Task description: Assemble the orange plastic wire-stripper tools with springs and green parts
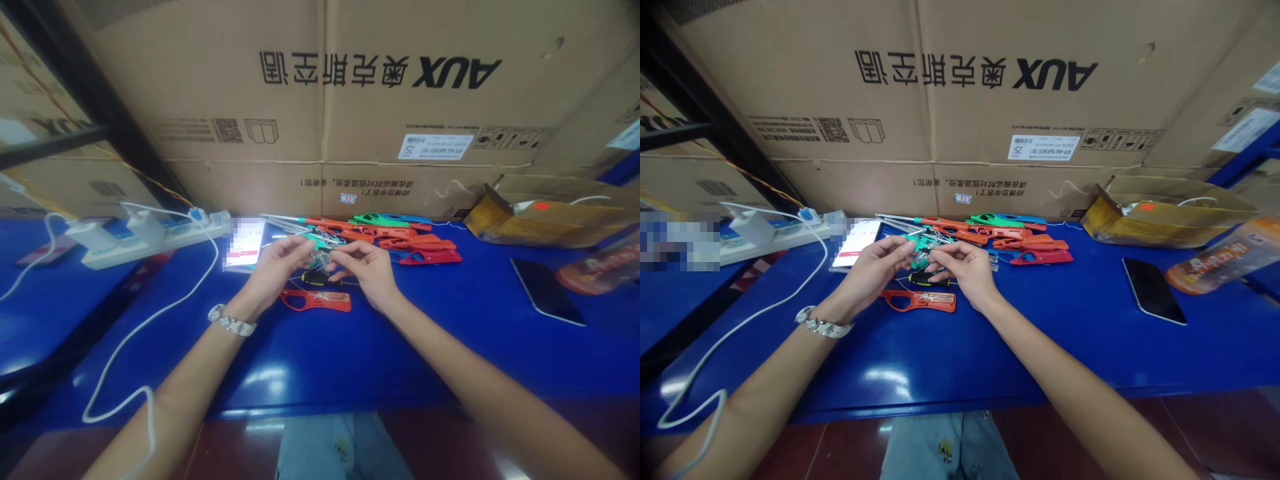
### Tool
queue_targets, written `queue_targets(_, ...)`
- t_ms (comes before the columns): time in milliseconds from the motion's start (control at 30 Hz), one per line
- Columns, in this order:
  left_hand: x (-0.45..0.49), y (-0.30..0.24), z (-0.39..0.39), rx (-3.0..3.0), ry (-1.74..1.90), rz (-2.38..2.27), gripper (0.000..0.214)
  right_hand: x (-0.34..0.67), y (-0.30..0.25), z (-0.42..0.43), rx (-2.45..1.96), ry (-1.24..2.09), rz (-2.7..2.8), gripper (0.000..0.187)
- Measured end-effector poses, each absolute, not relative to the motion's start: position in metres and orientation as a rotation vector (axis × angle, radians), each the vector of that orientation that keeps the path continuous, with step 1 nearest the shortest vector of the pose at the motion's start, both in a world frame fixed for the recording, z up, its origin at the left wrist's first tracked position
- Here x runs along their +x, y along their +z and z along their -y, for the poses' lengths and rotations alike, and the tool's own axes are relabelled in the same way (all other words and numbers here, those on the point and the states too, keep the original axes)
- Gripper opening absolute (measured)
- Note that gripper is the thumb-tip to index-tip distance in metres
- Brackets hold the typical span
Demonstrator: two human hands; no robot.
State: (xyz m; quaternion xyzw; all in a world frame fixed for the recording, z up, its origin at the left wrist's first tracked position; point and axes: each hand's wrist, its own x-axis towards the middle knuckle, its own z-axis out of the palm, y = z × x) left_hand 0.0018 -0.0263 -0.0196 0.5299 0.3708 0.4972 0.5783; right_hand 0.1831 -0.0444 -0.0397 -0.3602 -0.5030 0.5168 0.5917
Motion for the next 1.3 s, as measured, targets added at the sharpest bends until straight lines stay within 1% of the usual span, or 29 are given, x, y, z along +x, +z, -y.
queue_targets(100,0.002,-0.016,0.029,1.373,1.201,-0.96,0.019,0.185,-0.037,0.043,-0.851,1.356,1.1,0.035)
queue_targets(200,0.003,-0.012,0.031,1.378,1.197,-1.001,0.022,0.186,-0.036,0.043,-0.862,1.369,1.116,0.035)
queue_targets(300,0.006,-0.013,0.032,1.311,1.184,-0.983,0.027,0.185,-0.037,0.047,-0.858,1.2,1.22,0.031)
queue_targets(433,0.008,-0.016,0.033,1.266,1.173,-0.957,0.03,0.187,-0.039,0.052,-0.893,0.767,1.414,0.018)
queue_targets(500,0.006,-0.015,0.032,1.255,1.168,-0.956,0.03,0.189,-0.039,0.052,-0.92,0.642,1.465,0.014)
queue_targets(567,0.001,-0.011,0.031,1.253,1.198,-0.97,0.031,0.191,-0.039,0.05,-0.923,0.666,1.45,0.012)
queue_targets(700,-0.011,0.001,0.028,1.259,1.325,-1.054,0.031,0.192,-0.037,0.048,-0.863,0.843,1.392,0.01)
queue_targets(767,-0.016,0.004,0.026,1.28,1.365,-1.091,0.03,0.192,-0.036,0.049,-0.84,0.819,1.437,0.008)
queue_targets(833,-0.018,0.003,0.025,1.31,1.319,-1.082,0.028,0.191,-0.036,0.05,-0.822,0.71,1.534,0.007)
queue_targets(967,-0.012,-0.006,0.025,1.294,1.081,-1.015,0.026,0.192,-0.035,0.053,-0.783,0.375,1.708,0.007)
queue_targets(1100,-0.005,-0.01,0.027,1.236,1.023,-1.032,0.022,0.194,-0.035,0.053,-0.75,0.107,1.791,0.008)
queue_targets(1200,-0.003,-0.007,0.029,1.184,1.017,-1.021,0.024,0.194,-0.036,0.053,-0.706,0.011,1.823,0.007)
queue_targets(1300,-0.004,-0.002,0.03,1.109,1.019,-0.996,0.03,0.195,-0.036,0.053,-0.705,-0.006,1.815,0.007)
